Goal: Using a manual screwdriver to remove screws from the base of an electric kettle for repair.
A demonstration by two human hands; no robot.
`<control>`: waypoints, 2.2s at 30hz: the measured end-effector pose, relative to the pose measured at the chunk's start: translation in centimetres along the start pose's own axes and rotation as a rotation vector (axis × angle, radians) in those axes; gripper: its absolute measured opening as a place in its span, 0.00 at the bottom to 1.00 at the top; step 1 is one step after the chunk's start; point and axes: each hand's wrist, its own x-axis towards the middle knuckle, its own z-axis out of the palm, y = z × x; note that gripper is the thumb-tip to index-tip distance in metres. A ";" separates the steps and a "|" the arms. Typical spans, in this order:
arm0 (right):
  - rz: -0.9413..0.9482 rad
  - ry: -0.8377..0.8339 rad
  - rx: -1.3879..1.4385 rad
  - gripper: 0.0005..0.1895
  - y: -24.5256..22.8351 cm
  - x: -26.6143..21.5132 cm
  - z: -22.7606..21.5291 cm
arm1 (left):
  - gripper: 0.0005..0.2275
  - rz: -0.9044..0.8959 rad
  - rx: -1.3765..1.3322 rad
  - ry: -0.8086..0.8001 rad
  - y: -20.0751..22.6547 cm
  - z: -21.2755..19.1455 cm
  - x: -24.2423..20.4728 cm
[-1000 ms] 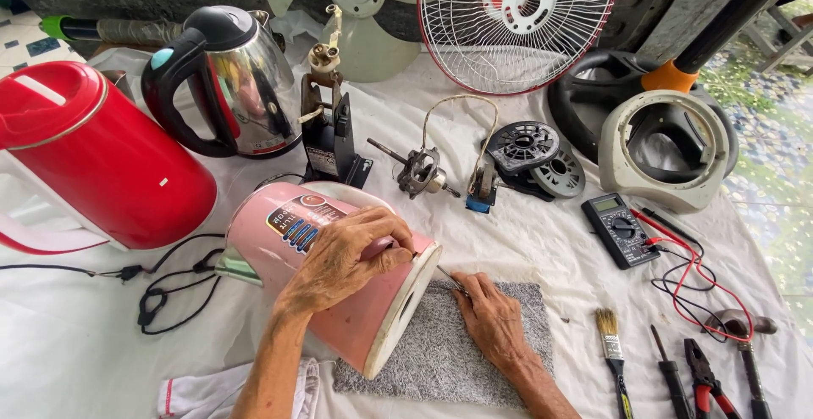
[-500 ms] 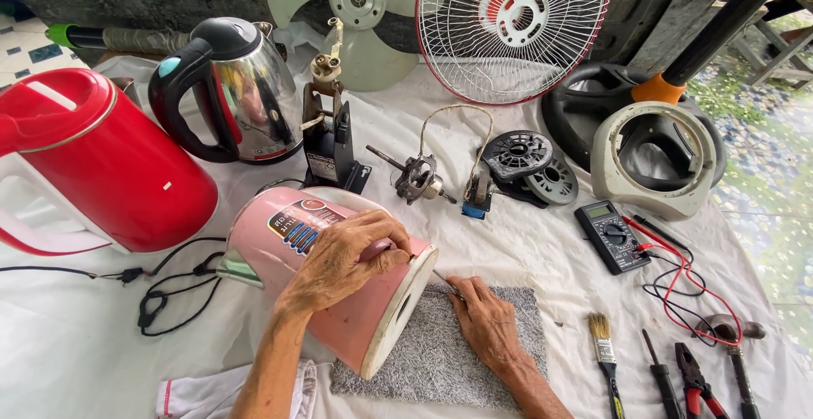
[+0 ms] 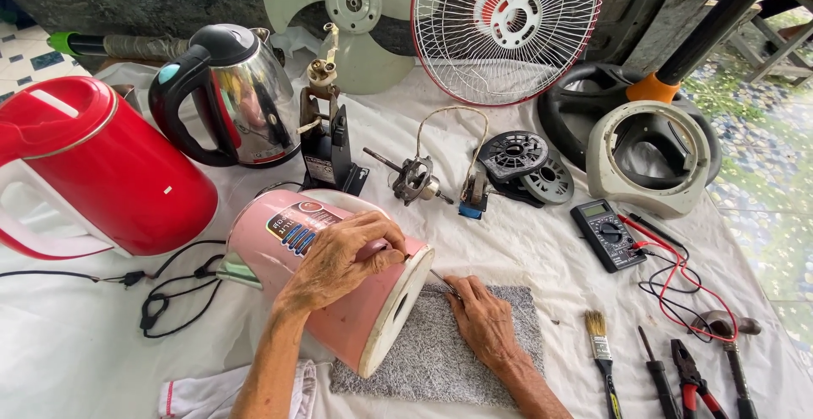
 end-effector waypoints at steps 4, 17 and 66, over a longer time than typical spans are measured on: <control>0.002 -0.004 -0.015 0.15 0.4 -0.1 0.5 | 0.05 -0.002 0.001 -0.001 0.2 -0.1 0.1; -0.011 0.011 -0.018 0.15 0.5 -0.3 0.7 | 0.05 0.000 0.007 0.002 0.0 0.0 0.0; -0.043 0.015 0.288 0.12 -2.1 -2.8 -7.3 | 0.07 0.144 -0.017 0.023 -1.6 0.6 -0.7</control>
